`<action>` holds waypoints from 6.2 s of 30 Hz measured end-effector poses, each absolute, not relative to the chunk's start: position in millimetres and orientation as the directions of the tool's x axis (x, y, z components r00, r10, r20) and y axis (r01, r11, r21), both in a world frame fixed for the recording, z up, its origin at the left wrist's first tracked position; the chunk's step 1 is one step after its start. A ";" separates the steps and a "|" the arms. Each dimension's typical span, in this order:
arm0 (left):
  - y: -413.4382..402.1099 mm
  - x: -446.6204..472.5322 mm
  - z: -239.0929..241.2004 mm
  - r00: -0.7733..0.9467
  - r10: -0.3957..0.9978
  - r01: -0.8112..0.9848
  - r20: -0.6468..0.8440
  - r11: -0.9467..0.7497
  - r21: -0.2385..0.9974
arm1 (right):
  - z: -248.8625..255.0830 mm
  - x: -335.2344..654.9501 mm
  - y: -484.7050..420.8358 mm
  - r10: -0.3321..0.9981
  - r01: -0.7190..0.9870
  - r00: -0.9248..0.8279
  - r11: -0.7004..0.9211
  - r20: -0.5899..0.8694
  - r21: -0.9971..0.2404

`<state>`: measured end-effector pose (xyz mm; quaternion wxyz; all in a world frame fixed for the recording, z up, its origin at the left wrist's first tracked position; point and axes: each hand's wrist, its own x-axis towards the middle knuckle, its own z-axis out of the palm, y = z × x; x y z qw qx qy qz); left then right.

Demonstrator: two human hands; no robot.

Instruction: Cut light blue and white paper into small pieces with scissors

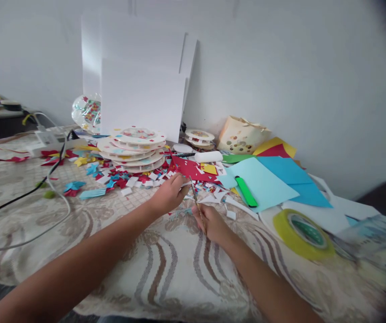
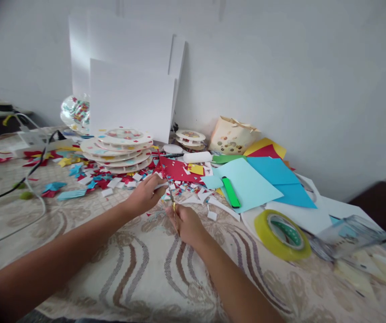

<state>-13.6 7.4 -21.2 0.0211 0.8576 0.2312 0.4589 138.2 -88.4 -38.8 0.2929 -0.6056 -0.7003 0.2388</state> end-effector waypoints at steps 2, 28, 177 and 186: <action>8.6 -13.6 -21.7 0.463 0.451 0.397 0.763 -0.875 0.276 | -39.6 138.4 -88.4 0.990 0.699 -0.091 0.144 0.112 -0.701; 0.3 -7.2 -24.9 0.331 0.434 0.342 0.837 -0.883 0.322 | -31.8 133.5 -92.1 0.990 0.721 -0.094 0.142 0.107 -0.678; 9.0 -13.3 -16.5 0.383 0.513 0.320 0.768 -0.854 0.410 | -35.9 133.4 -91.0 0.994 0.743 -0.083 0.108 0.070 -0.661; 5.3 -11.5 -18.5 0.413 0.563 0.306 0.716 -0.826 0.473 | -27.6 133.1 -95.6 0.993 0.750 -0.106 0.117 0.057 -0.650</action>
